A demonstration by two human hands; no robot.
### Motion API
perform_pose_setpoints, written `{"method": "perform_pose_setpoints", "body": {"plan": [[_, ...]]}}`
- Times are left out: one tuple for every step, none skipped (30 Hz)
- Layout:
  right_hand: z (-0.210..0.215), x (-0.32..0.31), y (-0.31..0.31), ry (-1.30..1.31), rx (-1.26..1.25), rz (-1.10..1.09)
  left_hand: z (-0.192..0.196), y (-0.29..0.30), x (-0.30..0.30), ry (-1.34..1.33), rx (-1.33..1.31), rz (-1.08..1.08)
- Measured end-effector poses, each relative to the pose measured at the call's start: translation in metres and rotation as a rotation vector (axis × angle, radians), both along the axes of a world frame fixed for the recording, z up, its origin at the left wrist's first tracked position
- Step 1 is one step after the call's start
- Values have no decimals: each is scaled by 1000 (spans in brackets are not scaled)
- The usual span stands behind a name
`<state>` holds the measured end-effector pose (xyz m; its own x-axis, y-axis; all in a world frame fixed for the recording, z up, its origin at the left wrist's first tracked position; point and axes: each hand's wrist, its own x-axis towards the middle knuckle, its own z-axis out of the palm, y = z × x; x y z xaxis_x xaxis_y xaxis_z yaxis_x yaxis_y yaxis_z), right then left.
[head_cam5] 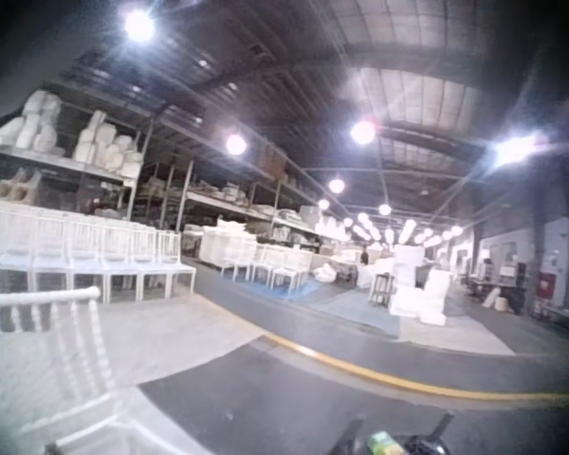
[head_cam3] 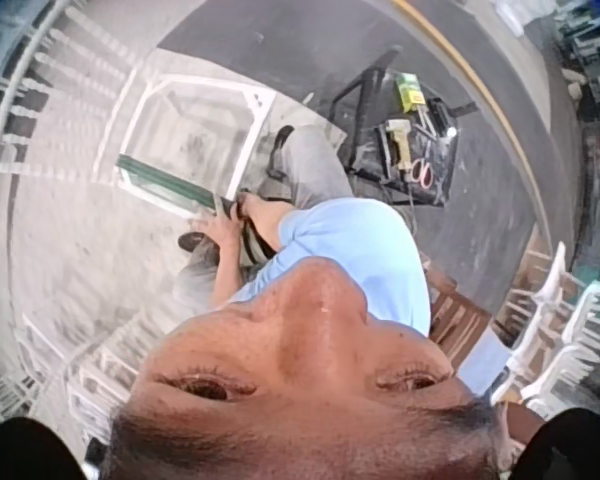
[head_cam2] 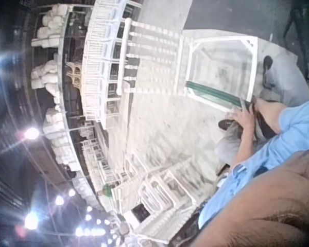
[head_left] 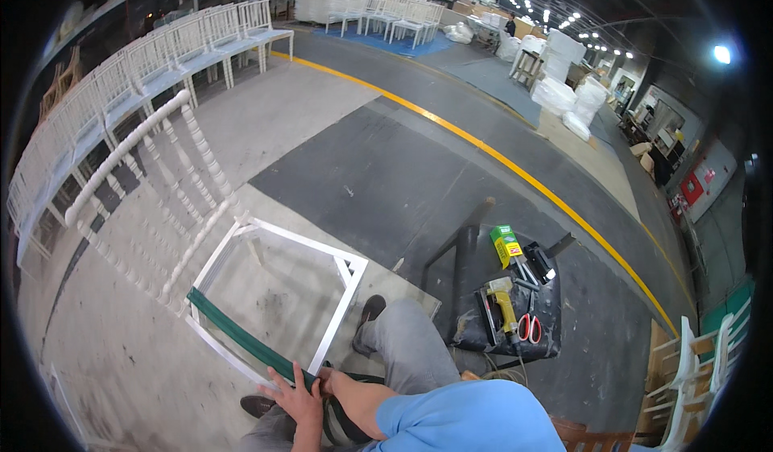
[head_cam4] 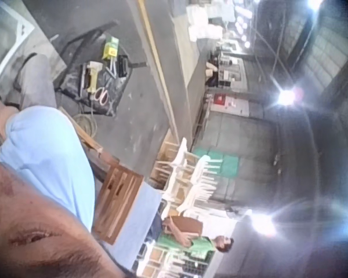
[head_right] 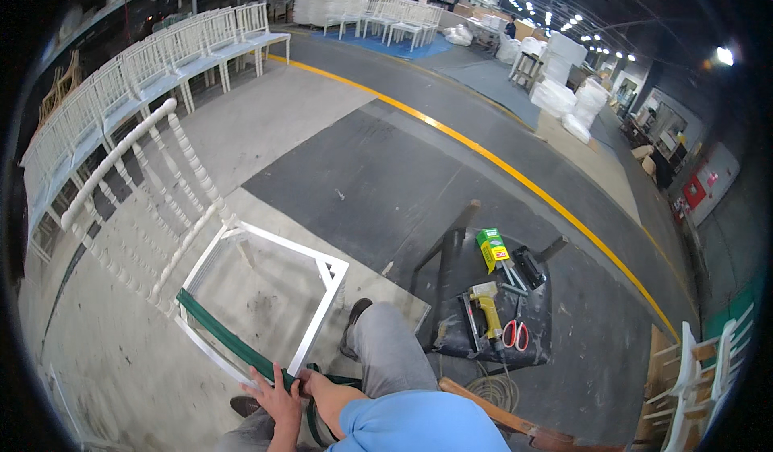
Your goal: The person attaches green fabric slings to the seat frame of a white wooden chair using a staple gun. They position each sling, staple it in place, and trim excess material with scissors.
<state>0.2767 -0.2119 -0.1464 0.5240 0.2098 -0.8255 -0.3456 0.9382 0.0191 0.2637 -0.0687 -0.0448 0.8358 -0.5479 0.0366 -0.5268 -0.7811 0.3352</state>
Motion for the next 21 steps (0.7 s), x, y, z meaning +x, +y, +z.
{"method": "perform_pose_setpoints", "body": {"plan": [[-9,-2,-10,-20,-43,-32,0,-6,-1,-9,-25,-33],[-15,10,-5,-41,-60,-26,-5,-3,5,-21,-28,-20],[-20,16,0,-51,-98,-15,-12,6,6,-15,-26,15],[-28,17,9,-60,-122,-9,-11,6,10,-95,-74,-13],[-36,14,6,-61,-151,-19,-12,-2,11,-49,-74,-45],[-46,7,5,-45,-172,-33,-8,-9,12,-33,-103,-74],[-52,8,13,-25,-181,-23,-7,-5,13,-38,-98,-85],[-52,21,26,-21,-175,6,-7,10,18,28,-126,-58],[-55,19,9,-3,-212,-40,-6,5,18,145,-238,-83],[-55,33,29,16,-196,17,-8,31,26,187,-396,17],[-58,36,27,42,-204,5,-8,42,29,212,-568,133],[-59,40,26,51,-209,14,-13,50,35,375,-728,381],[-61,37,29,67,-207,29,-22,58,37,534,-888,630],[-64,41,31,74,-206,36,-33,61,45,615,-976,769],[-64,44,35,70,-202,51,-44,66,54,689,-1064,913],[-67,46,31,82,-213,53,-55,64,64,781,-1161,1045],[-69,47,31,86,-223,59,-66,63,69,928,-1151,1112],[-74,47,27,96,-228,57,-73,57,74,1080,-1124,1170],[-78,49,25,107,-231,42,-81,52,79,1229,-1091,1228],[-82,50,23,114,-227,35,-89,42,82,1214,-1061,1217],[-84,51,28,116,-219,51,-98,41,85,1244,-1091,1235]]}}
